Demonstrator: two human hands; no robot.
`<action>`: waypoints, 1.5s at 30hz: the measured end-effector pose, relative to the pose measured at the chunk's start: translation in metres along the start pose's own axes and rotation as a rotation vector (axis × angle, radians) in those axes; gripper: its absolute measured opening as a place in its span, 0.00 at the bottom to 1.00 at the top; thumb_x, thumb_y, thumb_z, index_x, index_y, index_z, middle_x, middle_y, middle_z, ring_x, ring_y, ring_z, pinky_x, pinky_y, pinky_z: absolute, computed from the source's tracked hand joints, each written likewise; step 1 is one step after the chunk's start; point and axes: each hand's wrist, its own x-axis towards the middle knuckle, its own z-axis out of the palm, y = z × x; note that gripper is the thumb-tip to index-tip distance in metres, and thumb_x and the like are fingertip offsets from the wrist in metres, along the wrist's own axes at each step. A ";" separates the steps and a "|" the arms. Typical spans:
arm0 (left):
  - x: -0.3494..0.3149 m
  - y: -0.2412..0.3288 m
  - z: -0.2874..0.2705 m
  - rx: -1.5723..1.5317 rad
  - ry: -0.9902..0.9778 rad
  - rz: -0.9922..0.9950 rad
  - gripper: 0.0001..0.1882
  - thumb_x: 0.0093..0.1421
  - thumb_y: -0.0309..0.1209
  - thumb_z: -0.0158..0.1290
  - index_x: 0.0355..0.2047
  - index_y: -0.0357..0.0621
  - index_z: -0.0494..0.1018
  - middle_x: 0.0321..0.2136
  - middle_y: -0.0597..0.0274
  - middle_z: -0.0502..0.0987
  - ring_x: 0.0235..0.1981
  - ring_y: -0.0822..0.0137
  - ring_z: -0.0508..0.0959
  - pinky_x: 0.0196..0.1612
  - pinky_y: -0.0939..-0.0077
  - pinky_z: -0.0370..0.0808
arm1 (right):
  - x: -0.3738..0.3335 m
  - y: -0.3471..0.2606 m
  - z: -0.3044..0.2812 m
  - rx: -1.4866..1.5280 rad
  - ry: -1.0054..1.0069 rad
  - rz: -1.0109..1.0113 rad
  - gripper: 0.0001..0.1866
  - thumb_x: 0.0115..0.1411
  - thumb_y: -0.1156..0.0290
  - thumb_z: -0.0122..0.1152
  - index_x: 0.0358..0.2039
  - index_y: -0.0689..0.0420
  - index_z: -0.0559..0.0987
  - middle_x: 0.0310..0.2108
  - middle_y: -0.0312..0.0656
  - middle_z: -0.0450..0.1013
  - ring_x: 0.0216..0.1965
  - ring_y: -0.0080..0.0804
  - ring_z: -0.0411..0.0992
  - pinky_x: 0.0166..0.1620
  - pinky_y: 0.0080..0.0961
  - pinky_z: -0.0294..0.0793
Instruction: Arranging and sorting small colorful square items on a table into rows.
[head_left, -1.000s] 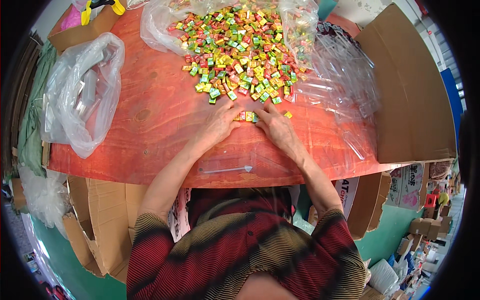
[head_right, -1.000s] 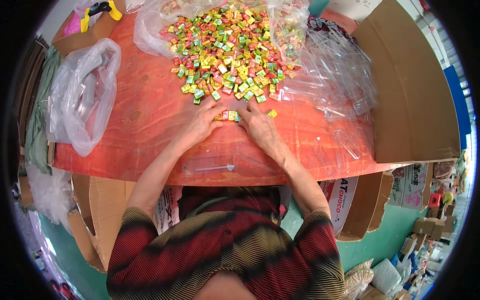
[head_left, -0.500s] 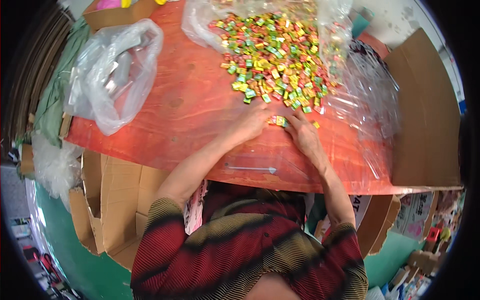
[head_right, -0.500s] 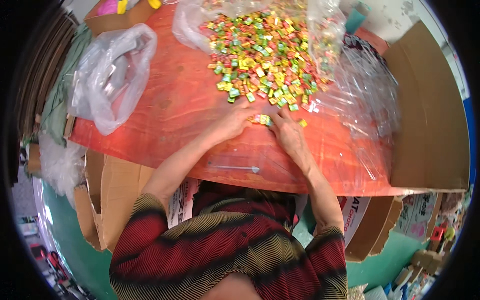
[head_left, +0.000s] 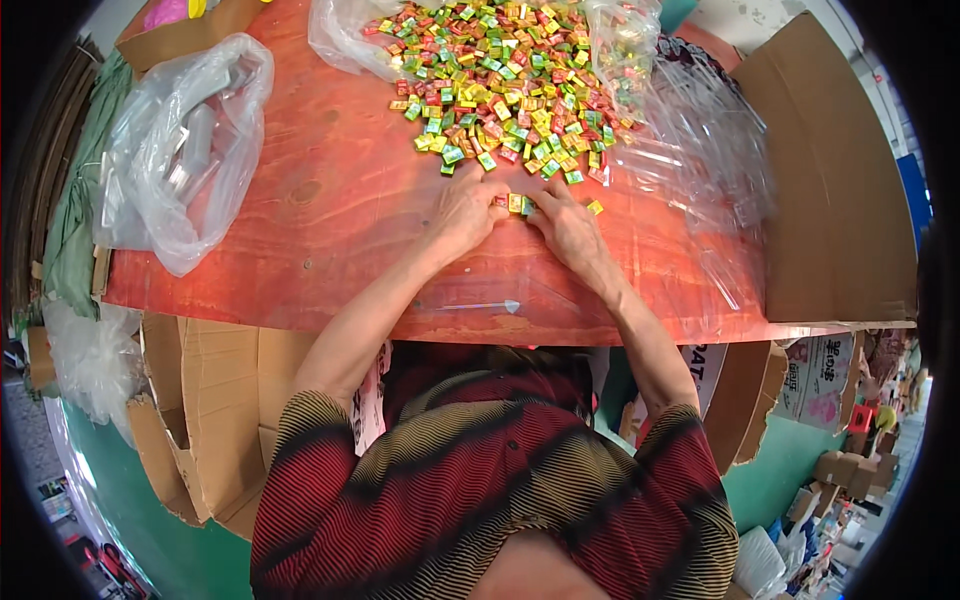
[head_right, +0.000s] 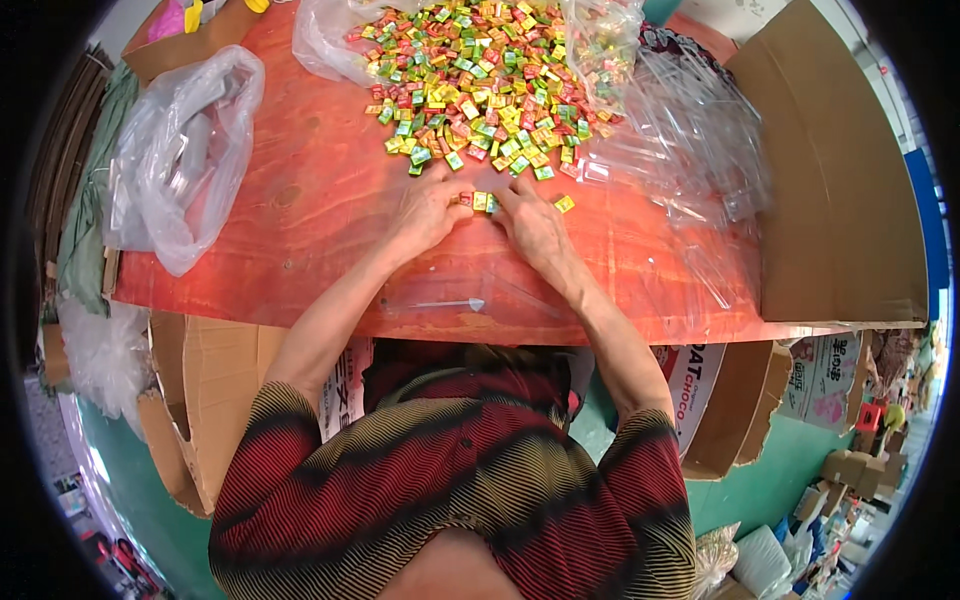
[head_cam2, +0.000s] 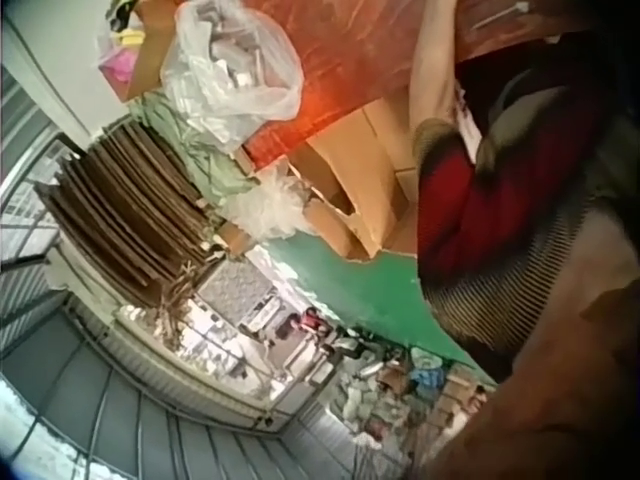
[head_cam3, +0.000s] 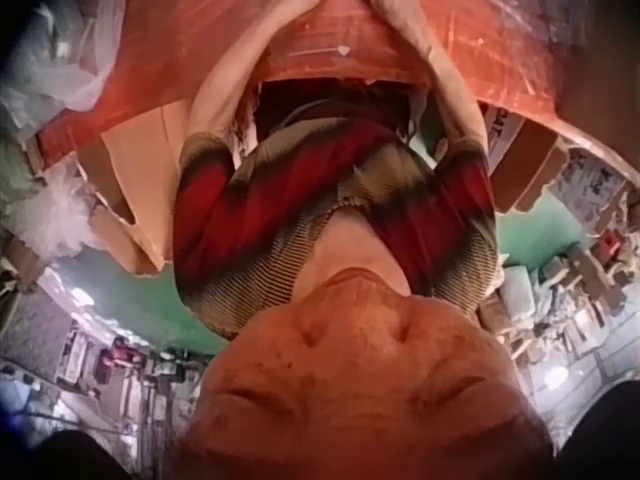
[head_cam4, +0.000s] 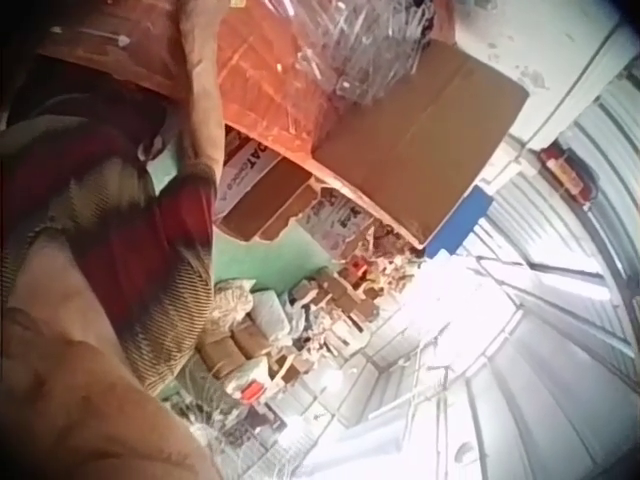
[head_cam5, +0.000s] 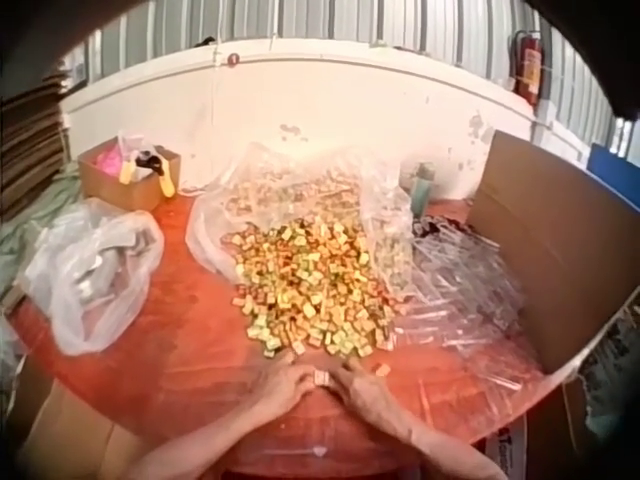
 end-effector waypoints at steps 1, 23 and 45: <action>-0.008 0.007 -0.007 -0.016 0.019 -0.047 0.15 0.45 0.29 0.58 0.36 0.43 0.74 0.30 0.54 0.68 0.35 0.54 0.70 0.37 0.64 0.68 | -0.002 -0.013 -0.004 0.017 0.005 -0.001 0.14 0.50 0.76 0.55 0.39 0.57 0.71 0.35 0.48 0.68 0.32 0.50 0.69 0.32 0.39 0.70; -0.145 0.028 -0.014 0.477 0.086 0.038 0.29 0.45 0.35 0.57 0.46 0.35 0.65 0.43 0.44 0.66 0.37 0.53 0.68 0.37 0.65 0.68 | -0.093 -0.075 0.020 -0.159 -0.187 -0.141 0.24 0.47 0.77 0.52 0.47 0.65 0.67 0.51 0.53 0.62 0.51 0.49 0.62 0.55 0.48 0.56; -0.148 0.024 -0.018 0.421 -0.065 -0.041 0.39 0.51 0.53 0.48 0.57 0.44 0.54 0.58 0.44 0.49 0.60 0.44 0.49 0.56 0.39 0.45 | -0.102 -0.057 -0.001 -0.232 -0.061 0.059 0.25 0.52 0.71 0.55 0.52 0.58 0.65 0.57 0.49 0.55 0.61 0.48 0.49 0.58 0.55 0.42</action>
